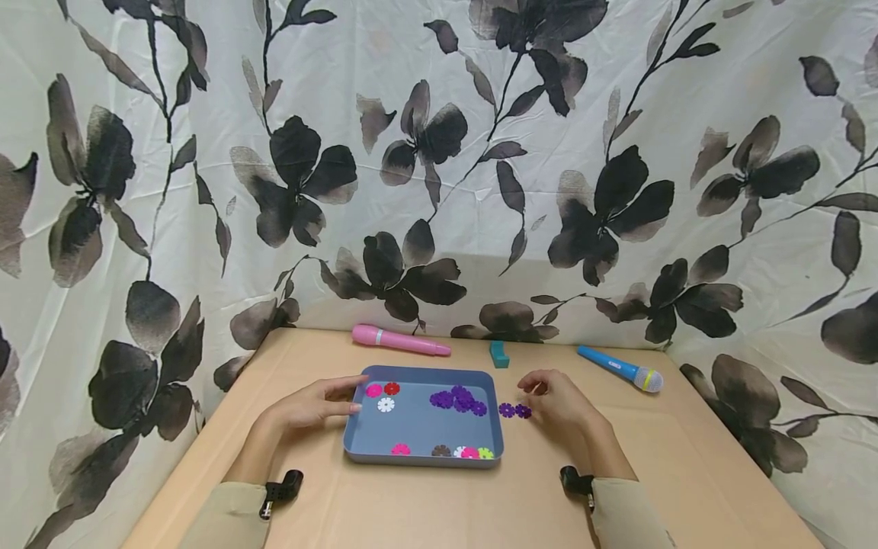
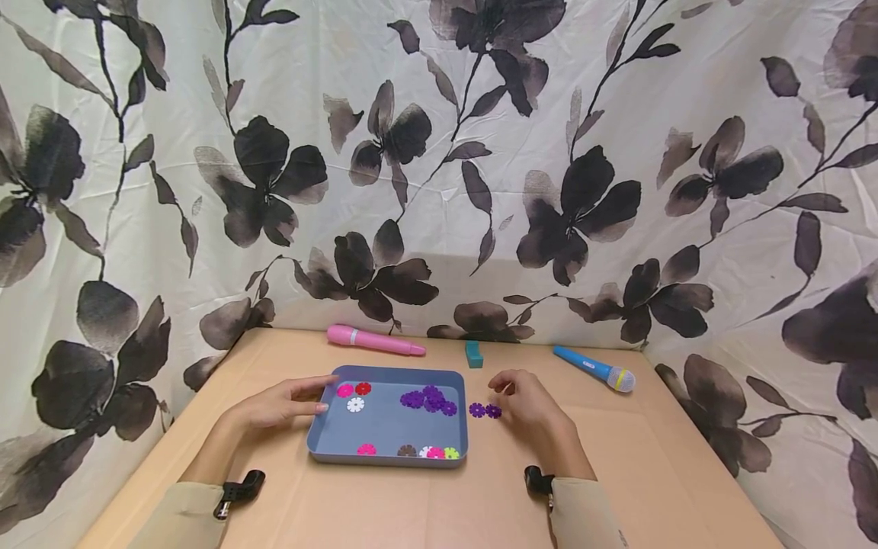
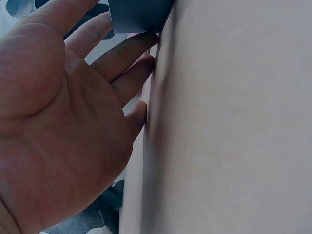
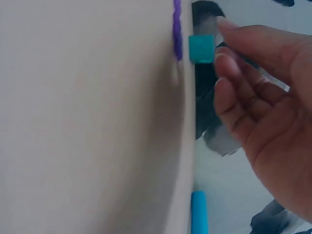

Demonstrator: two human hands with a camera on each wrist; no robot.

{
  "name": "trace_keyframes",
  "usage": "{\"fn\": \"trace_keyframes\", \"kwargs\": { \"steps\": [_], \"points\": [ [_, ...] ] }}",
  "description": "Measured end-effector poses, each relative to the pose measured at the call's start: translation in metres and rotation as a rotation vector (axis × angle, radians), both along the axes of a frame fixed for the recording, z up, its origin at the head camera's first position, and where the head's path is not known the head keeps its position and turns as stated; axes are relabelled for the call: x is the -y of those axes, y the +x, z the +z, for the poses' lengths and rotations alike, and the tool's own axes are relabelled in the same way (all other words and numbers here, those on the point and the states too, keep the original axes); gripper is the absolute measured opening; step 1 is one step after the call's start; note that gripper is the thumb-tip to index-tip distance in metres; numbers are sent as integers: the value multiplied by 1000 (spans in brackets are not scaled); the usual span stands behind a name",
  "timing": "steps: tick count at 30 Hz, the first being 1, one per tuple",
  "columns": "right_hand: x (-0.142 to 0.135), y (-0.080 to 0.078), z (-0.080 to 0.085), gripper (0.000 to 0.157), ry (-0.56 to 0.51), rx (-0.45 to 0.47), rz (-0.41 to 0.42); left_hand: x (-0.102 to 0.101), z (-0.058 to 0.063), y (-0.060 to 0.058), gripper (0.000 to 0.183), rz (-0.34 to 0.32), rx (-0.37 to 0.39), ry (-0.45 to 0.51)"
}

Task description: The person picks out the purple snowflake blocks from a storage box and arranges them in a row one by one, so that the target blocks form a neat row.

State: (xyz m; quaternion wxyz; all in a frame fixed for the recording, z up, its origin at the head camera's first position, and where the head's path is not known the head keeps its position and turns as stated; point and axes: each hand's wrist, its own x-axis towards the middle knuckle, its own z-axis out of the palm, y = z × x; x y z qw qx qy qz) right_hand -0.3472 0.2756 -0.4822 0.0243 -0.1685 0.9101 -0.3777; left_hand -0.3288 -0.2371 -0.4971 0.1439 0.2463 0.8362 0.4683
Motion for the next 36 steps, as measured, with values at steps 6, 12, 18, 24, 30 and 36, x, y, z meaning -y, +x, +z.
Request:
{"fn": "trace_keyframes", "kwargs": {
  "steps": [6,12,18,24,30,36],
  "points": [
    [17,4,14,26,-119,-91,53,0,-1,0,67,3,-4,-6],
    [44,9,23,29,-172,-64,188,1,-1,1,70,5,-6,-11],
    [71,9,22,26,-69,-50,267,1,-2,0,69,-4,-15,-14],
    [89,4,24,24,170,-97,292,0,-1,-2,69,-11,8,15],
    [99,-2,28,22,392,-124,327,0,0,-1,68,-13,13,16],
    [108,-2,34,21,521,-144,375,0,1,-1,68,-9,15,18]
  ]
}}
